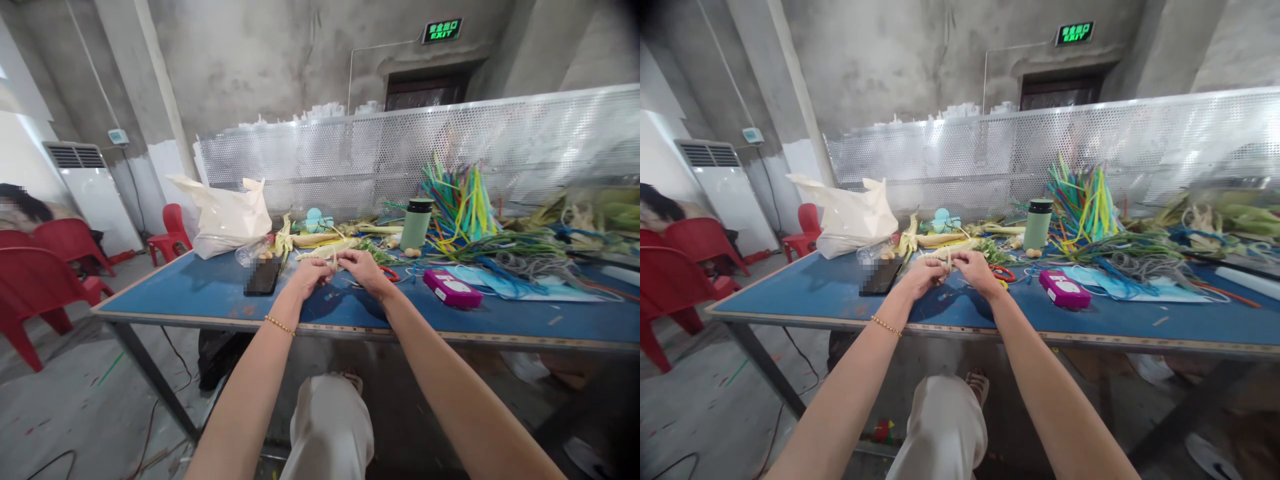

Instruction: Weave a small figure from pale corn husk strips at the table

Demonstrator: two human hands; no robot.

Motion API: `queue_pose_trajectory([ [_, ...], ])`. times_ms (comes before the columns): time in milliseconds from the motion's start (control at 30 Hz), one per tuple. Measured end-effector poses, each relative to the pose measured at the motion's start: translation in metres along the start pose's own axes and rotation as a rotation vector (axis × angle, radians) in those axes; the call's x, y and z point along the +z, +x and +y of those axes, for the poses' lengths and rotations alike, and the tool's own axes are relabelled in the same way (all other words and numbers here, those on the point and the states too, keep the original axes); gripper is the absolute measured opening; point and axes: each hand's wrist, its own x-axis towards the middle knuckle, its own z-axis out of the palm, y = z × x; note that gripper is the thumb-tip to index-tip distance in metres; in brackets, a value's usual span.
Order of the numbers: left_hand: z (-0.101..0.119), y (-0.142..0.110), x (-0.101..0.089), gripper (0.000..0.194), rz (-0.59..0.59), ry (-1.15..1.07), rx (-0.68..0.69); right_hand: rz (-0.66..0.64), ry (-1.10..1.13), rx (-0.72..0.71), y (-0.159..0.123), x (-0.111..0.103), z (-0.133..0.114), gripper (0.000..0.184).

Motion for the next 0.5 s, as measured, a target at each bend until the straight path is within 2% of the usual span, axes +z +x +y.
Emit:
queue_pose_trajectory([
  [100,0.000,-0.001,0.001,0.013,0.010,-0.006,-0.008,0.008,-0.123,-0.030,0.000,0.000,0.003,0.024],
  [267,0.000,-0.001,0.000,0.009,0.014,0.022,-0.001,0.042,-0.452,-0.183,0.000,0.000,0.015,0.026],
  [500,-0.002,-0.001,0.000,0.009,0.000,0.069,0.001,0.028,-0.707,-0.273,-0.003,-0.001,0.016,0.025],
])
